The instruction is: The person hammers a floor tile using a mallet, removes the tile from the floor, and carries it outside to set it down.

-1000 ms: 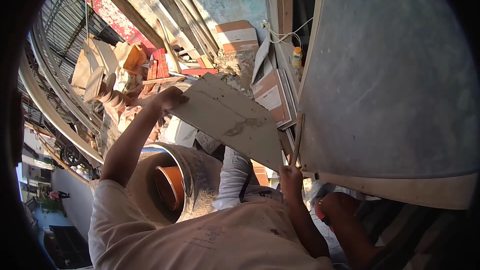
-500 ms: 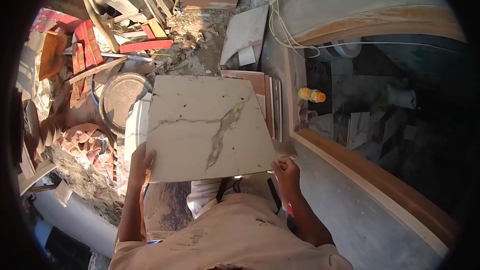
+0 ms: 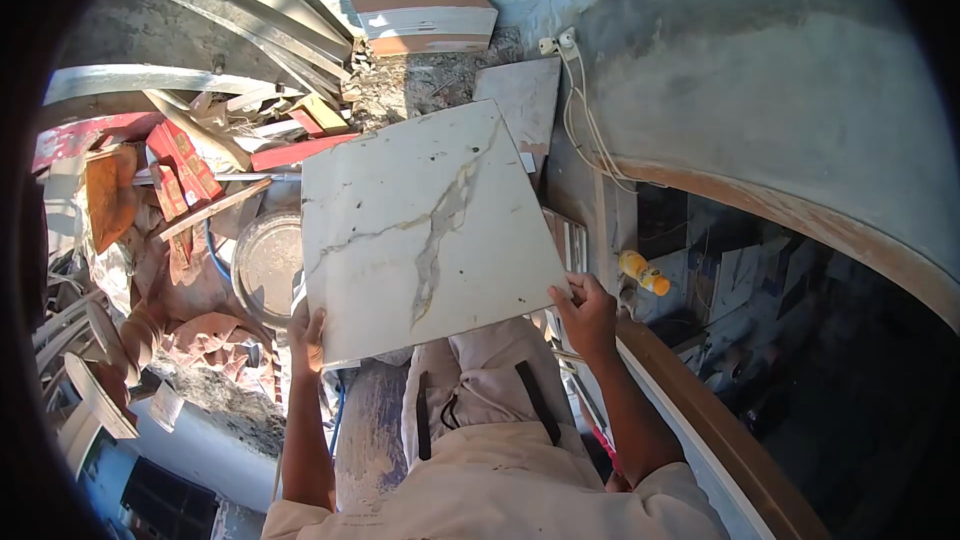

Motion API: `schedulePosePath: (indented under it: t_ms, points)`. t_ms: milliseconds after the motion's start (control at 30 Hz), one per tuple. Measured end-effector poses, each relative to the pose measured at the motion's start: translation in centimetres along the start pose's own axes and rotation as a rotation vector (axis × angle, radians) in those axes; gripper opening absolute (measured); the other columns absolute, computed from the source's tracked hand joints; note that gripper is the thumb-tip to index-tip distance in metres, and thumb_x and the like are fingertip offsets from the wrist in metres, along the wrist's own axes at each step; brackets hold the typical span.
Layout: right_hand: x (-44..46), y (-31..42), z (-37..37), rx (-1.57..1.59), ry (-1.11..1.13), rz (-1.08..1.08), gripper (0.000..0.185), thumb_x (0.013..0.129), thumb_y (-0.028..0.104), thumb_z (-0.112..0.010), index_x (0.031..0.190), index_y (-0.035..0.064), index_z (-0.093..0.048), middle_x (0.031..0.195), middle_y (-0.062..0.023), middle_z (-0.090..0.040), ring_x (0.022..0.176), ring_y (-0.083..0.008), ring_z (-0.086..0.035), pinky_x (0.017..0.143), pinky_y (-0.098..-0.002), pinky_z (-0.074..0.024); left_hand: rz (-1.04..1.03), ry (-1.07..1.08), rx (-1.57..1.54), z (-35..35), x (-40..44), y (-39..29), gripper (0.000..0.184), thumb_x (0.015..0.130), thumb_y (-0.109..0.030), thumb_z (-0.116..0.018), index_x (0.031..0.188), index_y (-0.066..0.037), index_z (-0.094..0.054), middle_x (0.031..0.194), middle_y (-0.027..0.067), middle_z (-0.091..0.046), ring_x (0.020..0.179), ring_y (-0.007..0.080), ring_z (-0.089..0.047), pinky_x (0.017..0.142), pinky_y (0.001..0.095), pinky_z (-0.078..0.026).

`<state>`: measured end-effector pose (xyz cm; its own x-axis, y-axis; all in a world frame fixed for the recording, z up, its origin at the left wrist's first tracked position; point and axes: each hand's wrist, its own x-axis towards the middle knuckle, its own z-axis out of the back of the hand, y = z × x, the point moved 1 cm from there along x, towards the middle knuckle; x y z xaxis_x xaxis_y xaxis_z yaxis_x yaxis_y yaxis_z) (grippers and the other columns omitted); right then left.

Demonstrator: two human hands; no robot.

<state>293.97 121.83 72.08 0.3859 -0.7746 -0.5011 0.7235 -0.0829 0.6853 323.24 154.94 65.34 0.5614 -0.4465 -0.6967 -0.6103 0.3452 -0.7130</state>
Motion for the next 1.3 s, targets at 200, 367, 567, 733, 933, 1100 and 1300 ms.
schedulePosePath:
  t_ms: [200, 367, 567, 733, 933, 1100, 1300]
  points:
    - [12.5, 1.0, -4.8, 0.037, 0.064, -0.117, 0.031, 0.088, 0.007, -0.069, 0.111, -0.0104, -0.057, 0.1, -0.0167, -0.071, 0.09, -0.0125, -0.067, 0.076, -0.0243, -0.0528, 0.008, 0.0, -0.006, -1.2, 12.8, -0.7, 0.048, 0.094, -0.02, -0.06, 0.131, 0.009, -0.047, 0.116, 0.0112, -0.063, 0.103, 0.0153, -0.058, 0.09, 0.0285, -0.044]
    - [22.7, -1.0, -8.7, 0.015, 0.043, -0.043, 0.028, 0.086, 0.01, -0.071, 0.105, -0.0083, -0.061, 0.095, -0.0184, -0.072, 0.084, -0.015, -0.069, 0.07, -0.0271, -0.0538, 0.113, 0.002, 0.056, -0.9, 23.2, 1.8, 0.045, 0.094, -0.019, -0.059, 0.129, 0.008, -0.05, 0.113, 0.0111, -0.064, 0.098, 0.0142, -0.06, 0.088, 0.0271, -0.045]
    - [31.9, -2.2, -12.7, -0.098, 0.056, -0.067, 0.029, 0.085, 0.014, -0.072, 0.102, -0.0076, -0.063, 0.09, -0.018, -0.072, 0.083, -0.0165, -0.07, 0.07, -0.0286, -0.053, 0.218, -0.028, -0.021, -1.1, 33.7, 3.9, 0.041, 0.093, -0.018, -0.06, 0.126, 0.006, -0.052, 0.109, 0.0113, -0.066, 0.092, 0.0144, -0.063, 0.081, 0.0277, -0.05]
    - [39.8, -3.3, -15.1, -0.248, 0.057, -0.071, 0.034, 0.083, 0.024, -0.073, 0.096, -0.0069, -0.067, 0.085, -0.0186, -0.072, 0.079, -0.0234, -0.071, 0.072, -0.0323, -0.053, 0.272, 0.051, 0.055, -1.4, 43.0, 2.5, 0.036, 0.093, -0.02, -0.059, 0.12, 0.004, -0.057, 0.1, 0.0098, -0.067, 0.079, 0.0151, -0.065, 0.07, 0.029, -0.054]
    - [50.5, -4.0, -18.4, -0.243, 0.098, -0.212, 0.035, 0.079, 0.03, -0.073, 0.082, -0.0047, -0.07, 0.075, -0.0143, -0.071, 0.065, -0.0209, -0.066, 0.064, -0.0335, -0.0499, 0.546, 0.033, 0.192, -2.5, 55.7, -3.9, 0.021, 0.091, -0.018, -0.059, 0.099, 0.001, -0.06, 0.076, 0.0069, -0.061, 0.061, 0.015, -0.059, 0.054, 0.0276, -0.047]
    - [55.4, -0.5, -18.7, -0.113, 0.115, -0.232, 0.033, 0.078, 0.029, -0.072, 0.074, -0.0029, -0.068, 0.065, -0.0107, -0.066, 0.056, -0.0156, -0.059, 0.055, -0.0318, -0.0447, 0.658, 0.063, 0.167, -1.4, 63.0, -8.2, 0.02, 0.093, -0.017, -0.054, 0.1, 0.002, -0.056, 0.073, 0.0085, -0.058, 0.054, 0.0154, -0.056, 0.042, 0.0247, -0.046]
    - [60.0, 3.6, -20.0, 0.242, -0.029, -0.237, 0.026, 0.079, 0.023, -0.07, 0.074, -0.0016, -0.064, 0.065, -0.0085, -0.061, 0.048, -0.0115, -0.049, 0.044, -0.0277, -0.0353, 0.322, -0.061, -0.448, -2.1, 61.5, -9.1, 0.03, 0.1, -0.028, -0.044, 0.109, 0.0, -0.049, 0.094, 0.0216, -0.064, 0.071, 0.0252, -0.065, 0.067, 0.0339, -0.059]
